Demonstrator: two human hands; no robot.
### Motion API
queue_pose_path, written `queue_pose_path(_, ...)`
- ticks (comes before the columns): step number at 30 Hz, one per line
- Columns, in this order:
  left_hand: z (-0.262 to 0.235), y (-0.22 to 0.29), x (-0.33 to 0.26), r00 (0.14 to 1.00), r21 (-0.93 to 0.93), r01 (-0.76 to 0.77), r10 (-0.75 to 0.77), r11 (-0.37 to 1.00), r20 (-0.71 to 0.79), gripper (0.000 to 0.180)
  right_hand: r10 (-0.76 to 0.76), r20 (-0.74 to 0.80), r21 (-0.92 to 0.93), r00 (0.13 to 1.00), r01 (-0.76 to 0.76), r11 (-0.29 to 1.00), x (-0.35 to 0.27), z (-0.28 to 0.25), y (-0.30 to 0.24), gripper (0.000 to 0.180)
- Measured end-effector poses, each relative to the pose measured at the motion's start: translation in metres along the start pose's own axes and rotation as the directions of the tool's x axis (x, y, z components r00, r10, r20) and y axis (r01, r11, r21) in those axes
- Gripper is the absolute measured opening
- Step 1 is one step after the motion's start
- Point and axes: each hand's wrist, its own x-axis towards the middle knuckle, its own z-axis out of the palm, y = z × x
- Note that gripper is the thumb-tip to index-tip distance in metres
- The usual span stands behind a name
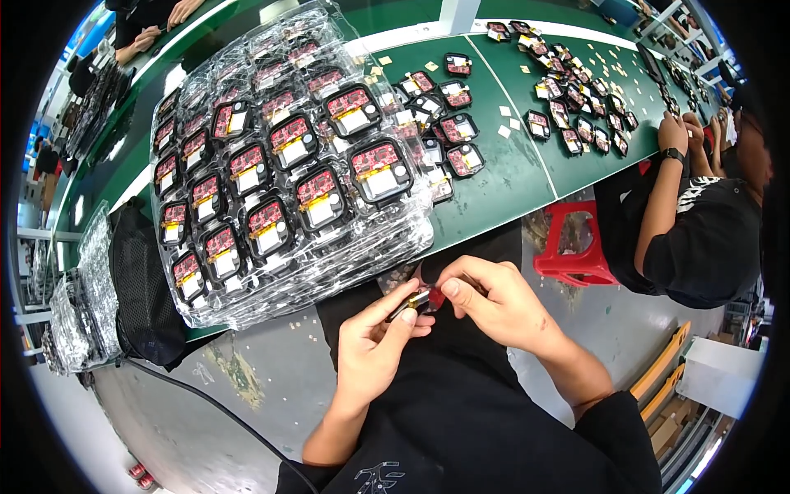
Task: Manually assemble small electronic parts and place them into plastic containers on a production line.
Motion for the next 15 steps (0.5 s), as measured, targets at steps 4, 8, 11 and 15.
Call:
queue_pose_path(4, 0.008, -0.001, 0.000, 0.992, 0.203, -0.123, 0.125, 0.971, 0.001, 0.037, -0.068, 0.025, 0.360, 0.997, 0.054, 0.931, -0.002, 0.017, 0.019, 0.024)
queue_pose_path(8, 0.008, -0.003, 0.000, 0.982, 0.288, -0.183, 0.188, 0.940, 0.010, 0.036, -0.064, 0.030, 0.548, 0.997, 0.037, 0.836, -0.001, 0.019, 0.025, 0.022)
queue_pose_path(11, 0.006, -0.004, 0.001, 0.978, 0.318, -0.200, 0.210, 0.927, 0.001, 0.036, -0.034, 0.073, 0.591, 0.997, -0.016, 0.807, 0.001, 0.015, 0.024, 0.018)
queue_pose_path(15, 0.002, -0.005, 0.001, 0.960, 0.501, -0.263, 0.276, 0.825, 0.050, 0.035, 0.060, 0.219, 0.605, 0.974, -0.184, 0.775, 0.000, 0.012, 0.018, 0.015)
